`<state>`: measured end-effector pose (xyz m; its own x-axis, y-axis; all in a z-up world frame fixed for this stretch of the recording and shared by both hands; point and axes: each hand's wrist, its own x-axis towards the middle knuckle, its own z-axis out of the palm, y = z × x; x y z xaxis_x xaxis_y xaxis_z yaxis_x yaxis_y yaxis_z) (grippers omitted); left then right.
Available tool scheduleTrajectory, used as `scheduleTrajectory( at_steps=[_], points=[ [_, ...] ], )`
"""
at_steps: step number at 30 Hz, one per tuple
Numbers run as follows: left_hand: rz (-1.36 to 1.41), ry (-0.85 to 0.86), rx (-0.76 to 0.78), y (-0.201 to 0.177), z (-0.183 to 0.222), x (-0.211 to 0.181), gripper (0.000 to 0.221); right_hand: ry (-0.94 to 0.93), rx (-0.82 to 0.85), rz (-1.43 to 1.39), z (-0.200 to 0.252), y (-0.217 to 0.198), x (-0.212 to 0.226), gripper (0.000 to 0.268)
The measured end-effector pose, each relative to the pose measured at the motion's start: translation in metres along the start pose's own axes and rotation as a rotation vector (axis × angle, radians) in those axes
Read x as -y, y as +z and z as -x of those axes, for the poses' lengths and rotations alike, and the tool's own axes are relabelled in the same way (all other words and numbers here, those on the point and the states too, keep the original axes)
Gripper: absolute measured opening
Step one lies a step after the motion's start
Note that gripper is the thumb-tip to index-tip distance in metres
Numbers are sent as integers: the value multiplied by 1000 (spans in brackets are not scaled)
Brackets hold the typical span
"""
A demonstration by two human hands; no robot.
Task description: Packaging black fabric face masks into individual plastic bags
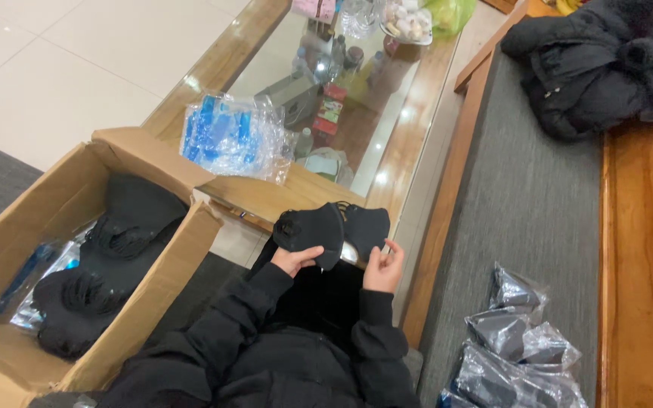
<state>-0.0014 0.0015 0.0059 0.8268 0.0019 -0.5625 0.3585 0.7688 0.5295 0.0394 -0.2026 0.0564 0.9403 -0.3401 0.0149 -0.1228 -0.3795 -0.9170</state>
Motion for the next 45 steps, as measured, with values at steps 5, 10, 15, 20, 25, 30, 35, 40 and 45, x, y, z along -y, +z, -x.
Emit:
scheduleTrajectory(
  at_steps=[5,10,15,20,25,30,35,40,45],
  points=[
    [-26,63,14,18,22,-18,89,-188,73,-47,22,9,29,20],
    [-70,81,25,9,12,-11,89,-331,131,62,48,18,69,35],
    [-49,105,24,15,15,-10,75,-393,215,168,62,16,87,51],
    [-62,111,81,12,11,-8,75,-222,344,161,60,9,83,58],
    [-90,122,77,12,15,-6,69,-266,316,140,52,10,91,60],
    [-202,127,85,-1,5,0,63,-423,243,96,36,15,93,57],
    [-292,158,105,3,8,-4,57,-538,229,128,30,20,98,37],
    [-311,143,85,10,15,-11,61,-653,149,149,32,20,100,32],
    [-318,132,58,15,21,-18,64,-751,13,176,30,20,100,21]
  ],
)
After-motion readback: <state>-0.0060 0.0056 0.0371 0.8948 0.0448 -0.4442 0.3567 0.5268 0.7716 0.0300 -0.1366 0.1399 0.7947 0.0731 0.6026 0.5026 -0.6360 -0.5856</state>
